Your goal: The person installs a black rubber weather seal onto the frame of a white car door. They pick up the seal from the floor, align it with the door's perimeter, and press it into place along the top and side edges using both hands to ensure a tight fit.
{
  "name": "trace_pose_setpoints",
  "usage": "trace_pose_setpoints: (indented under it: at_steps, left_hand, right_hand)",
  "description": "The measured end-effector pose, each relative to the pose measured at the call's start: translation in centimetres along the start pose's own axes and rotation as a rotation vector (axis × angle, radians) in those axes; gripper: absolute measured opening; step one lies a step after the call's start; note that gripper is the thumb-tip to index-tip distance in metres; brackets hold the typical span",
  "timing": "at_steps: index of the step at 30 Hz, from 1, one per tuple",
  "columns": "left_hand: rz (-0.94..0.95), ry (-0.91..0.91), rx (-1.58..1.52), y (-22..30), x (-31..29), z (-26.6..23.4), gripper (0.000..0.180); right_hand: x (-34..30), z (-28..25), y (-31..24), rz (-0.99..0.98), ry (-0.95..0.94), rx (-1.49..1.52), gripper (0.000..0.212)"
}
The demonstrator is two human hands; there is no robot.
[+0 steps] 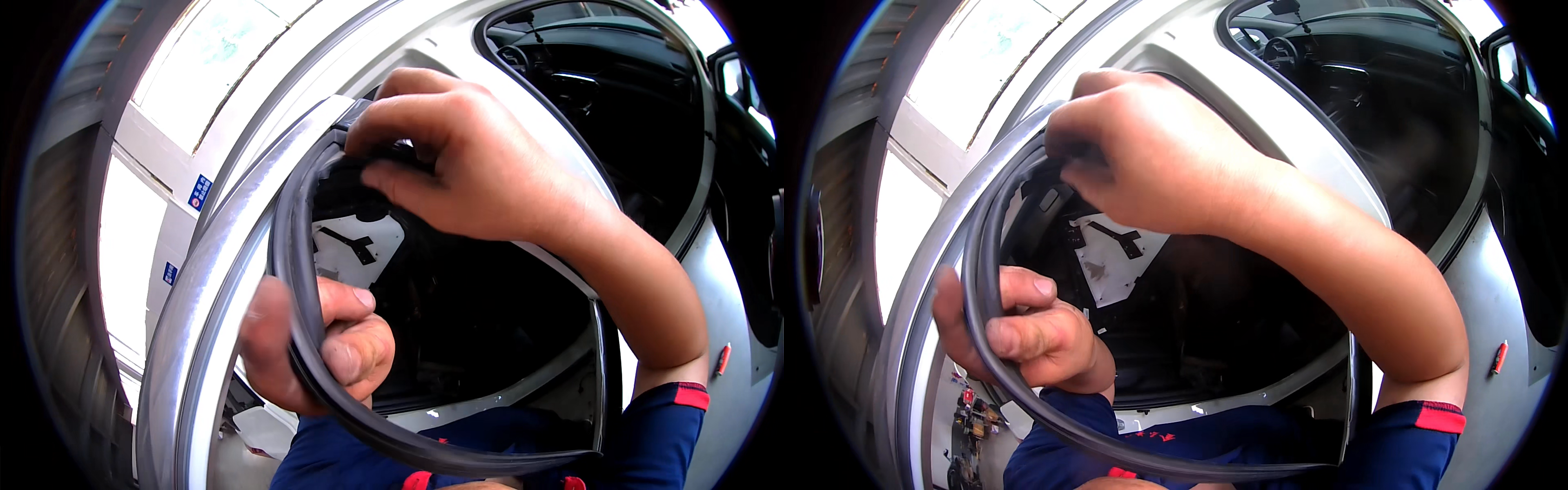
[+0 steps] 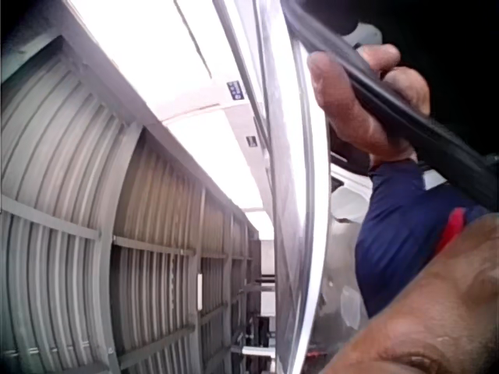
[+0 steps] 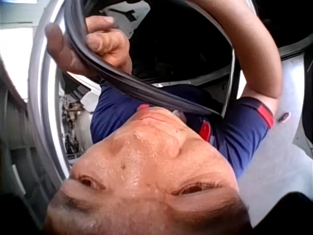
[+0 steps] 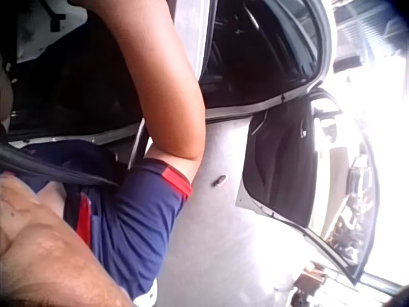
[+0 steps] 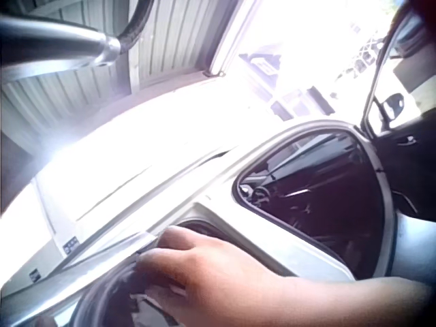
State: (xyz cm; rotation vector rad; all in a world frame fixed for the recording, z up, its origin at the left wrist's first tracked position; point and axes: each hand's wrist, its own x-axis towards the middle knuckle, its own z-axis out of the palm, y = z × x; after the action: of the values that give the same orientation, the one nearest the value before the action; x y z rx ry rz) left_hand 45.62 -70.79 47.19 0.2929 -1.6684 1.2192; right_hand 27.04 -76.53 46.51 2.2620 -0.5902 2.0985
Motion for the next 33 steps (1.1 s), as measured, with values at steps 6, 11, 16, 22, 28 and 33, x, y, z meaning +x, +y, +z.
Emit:
trace_pose_setpoints:
  at_steps: [6,11,16,22,28,33]
  left_hand:
    - [-0.141,0.096,-0.076,1.5,1.3,1.0,0.051]
    - [-0.253,0.082,-0.353,1.9,0.3,0.7,0.061]
    - [-0.141,0.054,-0.59,-0.5,-2.7,0.7,0.057]
    - [-0.332,0.052,-0.521,-6.0,-7.7,5.8,0.02]
    - [-0.473,-0.133,-1.167,-8.7,-6.9,10.9,0.043]
    - [-0.487,-0.222,-1.083,-11.0,-5.4,12.3,0.015]
  right_hand:
    - [-0.3,1.0,-1.3,-0.018,0.03,-0.244,0.028]
    - [0.7,2.0,-2.3,-0.03,0.102,-0.414,0.028]
    - [2.3,-0.5,-4.3,0.08,-0.224,-0.478,0.019]
    - [4.6,-2.9,-6.8,-0.006,-0.385,-0.762,0.017]
    - [4.8,-2.8,-7.5,-0.011,-0.513,-0.806,0.017]
    - [5.1,-1.7,-7.1,-0.027,-0.544,-0.816,0.016]
